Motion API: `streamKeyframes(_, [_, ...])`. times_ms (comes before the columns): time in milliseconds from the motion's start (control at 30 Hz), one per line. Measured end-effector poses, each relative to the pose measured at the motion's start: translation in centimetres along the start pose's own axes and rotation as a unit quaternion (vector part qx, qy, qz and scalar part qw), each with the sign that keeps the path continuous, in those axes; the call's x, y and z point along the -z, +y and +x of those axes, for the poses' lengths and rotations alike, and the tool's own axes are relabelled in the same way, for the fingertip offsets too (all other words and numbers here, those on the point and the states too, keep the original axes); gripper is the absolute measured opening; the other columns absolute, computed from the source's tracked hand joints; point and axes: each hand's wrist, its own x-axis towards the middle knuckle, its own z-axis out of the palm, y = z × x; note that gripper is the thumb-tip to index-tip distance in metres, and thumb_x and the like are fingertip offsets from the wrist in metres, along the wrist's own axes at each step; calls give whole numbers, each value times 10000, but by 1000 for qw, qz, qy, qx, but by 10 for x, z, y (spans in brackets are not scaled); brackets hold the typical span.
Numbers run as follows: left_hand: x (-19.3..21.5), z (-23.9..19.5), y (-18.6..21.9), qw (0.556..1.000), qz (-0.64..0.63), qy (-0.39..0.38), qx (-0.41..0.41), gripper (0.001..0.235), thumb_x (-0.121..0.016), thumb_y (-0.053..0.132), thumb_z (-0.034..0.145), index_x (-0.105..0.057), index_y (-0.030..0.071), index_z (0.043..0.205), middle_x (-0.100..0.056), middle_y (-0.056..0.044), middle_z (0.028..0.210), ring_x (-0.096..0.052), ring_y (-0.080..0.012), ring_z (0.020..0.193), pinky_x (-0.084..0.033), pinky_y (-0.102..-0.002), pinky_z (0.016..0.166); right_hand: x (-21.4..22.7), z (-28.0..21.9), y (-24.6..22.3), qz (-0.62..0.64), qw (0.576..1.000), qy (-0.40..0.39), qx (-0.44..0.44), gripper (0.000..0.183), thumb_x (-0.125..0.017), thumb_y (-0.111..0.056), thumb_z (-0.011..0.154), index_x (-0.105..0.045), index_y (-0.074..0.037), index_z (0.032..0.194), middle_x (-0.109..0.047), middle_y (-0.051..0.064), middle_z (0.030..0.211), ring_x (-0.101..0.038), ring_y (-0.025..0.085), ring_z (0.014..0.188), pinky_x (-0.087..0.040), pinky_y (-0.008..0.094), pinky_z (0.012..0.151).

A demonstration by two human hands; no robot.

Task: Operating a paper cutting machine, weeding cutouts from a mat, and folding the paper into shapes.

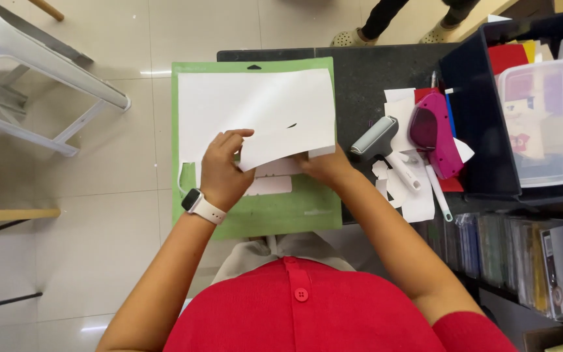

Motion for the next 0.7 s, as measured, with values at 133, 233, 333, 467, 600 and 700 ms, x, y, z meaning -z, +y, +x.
streamKeyframes(133, [-9,9,-13,998,54,14,9,180,-776,138,792,-645,261,787,-612,159,736,-664,-160,681,-542,-274,751,-21,13,8,-55,998,-17,26,502,-645,-366,908,-654,-34,1284,-742,148,1054,-682,380,984,-441,563,975])
streamKeyframes(233, [-5,20,-21,988,129,81,-16,250,-761,226,819,-540,302,730,-554,131,694,-643,-149,666,-499,-265,645,-43,21,15,-137,986,-55,74,615,-527,-560,936,-647,-117,1345,-714,134,1201,-619,373,1171,-282,662,1073])
streamKeyframes(333, [18,36,-11,987,96,125,20,269,-730,97,780,-478,159,707,-503,-78,661,-605,-356,649,-502,-355,623,-51,24,17,-219,963,-95,122,746,-409,-754,964,-641,-200,1407,-686,119,1347,-556,367,1358,-122,762,1170])
streamKeyframes(467, [44,66,2,994,39,102,29,393,-849,184,801,-479,143,676,-472,-68,589,-568,-350,581,-464,-374,600,-51,26,19,-236,957,-121,119,719,-463,-699,954,-392,-365,1586,-362,196,1628,-289,509,1500,-225,761,1149])
streamKeyframes(600, [63,98,20,994,84,52,55,509,-792,275,936,-391,122,662,-420,2,586,-363,-160,535,-322,-337,538,-35,34,1,-193,953,-230,50,754,-490,-622,955,-299,-288,1603,-103,177,1695,-25,480,1538,-22,702,1198])
streamKeyframes(700, [91,123,4,985,156,67,12,294,-729,52,806,-524,173,634,-502,46,573,-420,-108,556,-289,-305,479,-36,33,5,-190,956,-212,73,756,-551,-616,931,-349,-295,1585,-169,173,1677,-61,476,1532,-58,738,1178])
